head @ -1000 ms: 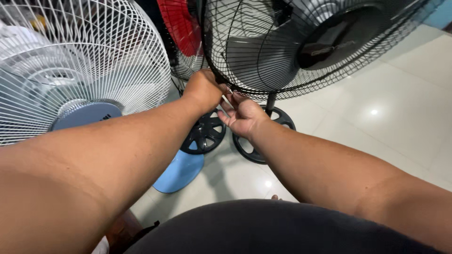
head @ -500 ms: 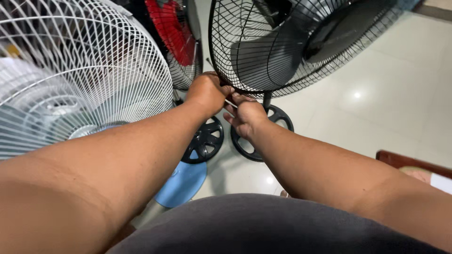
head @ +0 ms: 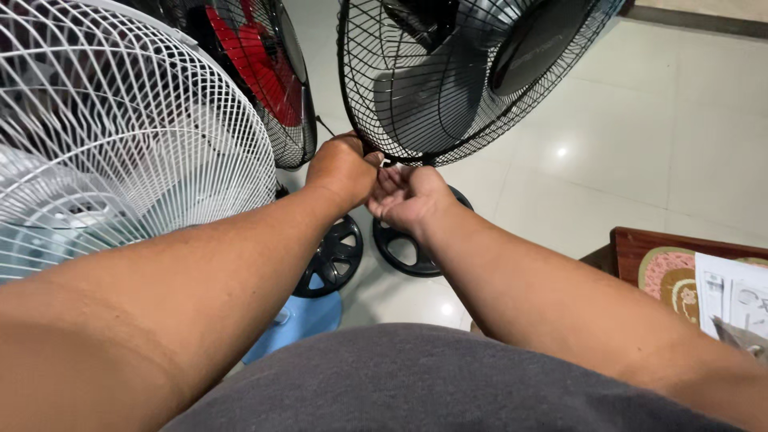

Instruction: The person wipes a fan blade with a cloth, then attaches the blade to the fan motor and secures it with a nut. The person then places the front wire cage over the blade and secures it to the fan stand.

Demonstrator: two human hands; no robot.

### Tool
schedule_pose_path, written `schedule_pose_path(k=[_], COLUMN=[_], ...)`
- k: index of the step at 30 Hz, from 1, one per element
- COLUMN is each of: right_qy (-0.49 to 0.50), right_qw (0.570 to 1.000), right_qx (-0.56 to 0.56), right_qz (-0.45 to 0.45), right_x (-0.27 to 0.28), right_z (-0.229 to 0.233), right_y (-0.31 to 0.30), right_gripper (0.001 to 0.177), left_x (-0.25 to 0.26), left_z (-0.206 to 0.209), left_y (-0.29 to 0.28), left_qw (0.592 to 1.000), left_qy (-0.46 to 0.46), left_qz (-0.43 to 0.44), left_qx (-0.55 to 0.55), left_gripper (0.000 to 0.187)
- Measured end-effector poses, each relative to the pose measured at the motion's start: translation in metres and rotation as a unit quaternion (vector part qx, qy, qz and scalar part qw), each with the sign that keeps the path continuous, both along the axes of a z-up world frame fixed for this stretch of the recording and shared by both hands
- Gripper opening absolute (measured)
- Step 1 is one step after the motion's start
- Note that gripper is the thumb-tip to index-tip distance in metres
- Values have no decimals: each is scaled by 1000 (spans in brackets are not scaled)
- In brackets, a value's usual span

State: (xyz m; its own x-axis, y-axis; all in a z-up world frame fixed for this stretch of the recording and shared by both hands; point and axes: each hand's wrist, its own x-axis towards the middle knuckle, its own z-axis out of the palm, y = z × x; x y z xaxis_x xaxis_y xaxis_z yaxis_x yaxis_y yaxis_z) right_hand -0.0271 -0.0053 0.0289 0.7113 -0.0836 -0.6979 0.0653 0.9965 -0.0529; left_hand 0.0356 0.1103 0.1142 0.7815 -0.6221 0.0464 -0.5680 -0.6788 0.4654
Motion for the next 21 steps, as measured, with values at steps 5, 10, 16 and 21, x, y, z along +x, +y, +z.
schedule_pose_path(k=[5, 10, 16, 21], right_qy=[21, 1, -12, -25], right_qw=[999, 999, 999, 999], right_qx=[37, 40, 45, 27], right_qz=[-23, -7, 8, -5], right_x=[-4, -1, 3, -4], right_z=[27, 21, -2, 19], right_y=[8, 4, -7, 6], right_gripper=[31, 33, 33, 47], left_x=[-1, 4, 6, -5], left_z=[4, 4, 33, 89], left_y=[2, -3, 18, 29], left_qw=[999, 999, 974, 943], left_qy=[41, 33, 27, -181], left_qz=[11, 13, 27, -127], left_qx=[-27, 18, -221, -247], left_gripper=[30, 32, 65, 102])
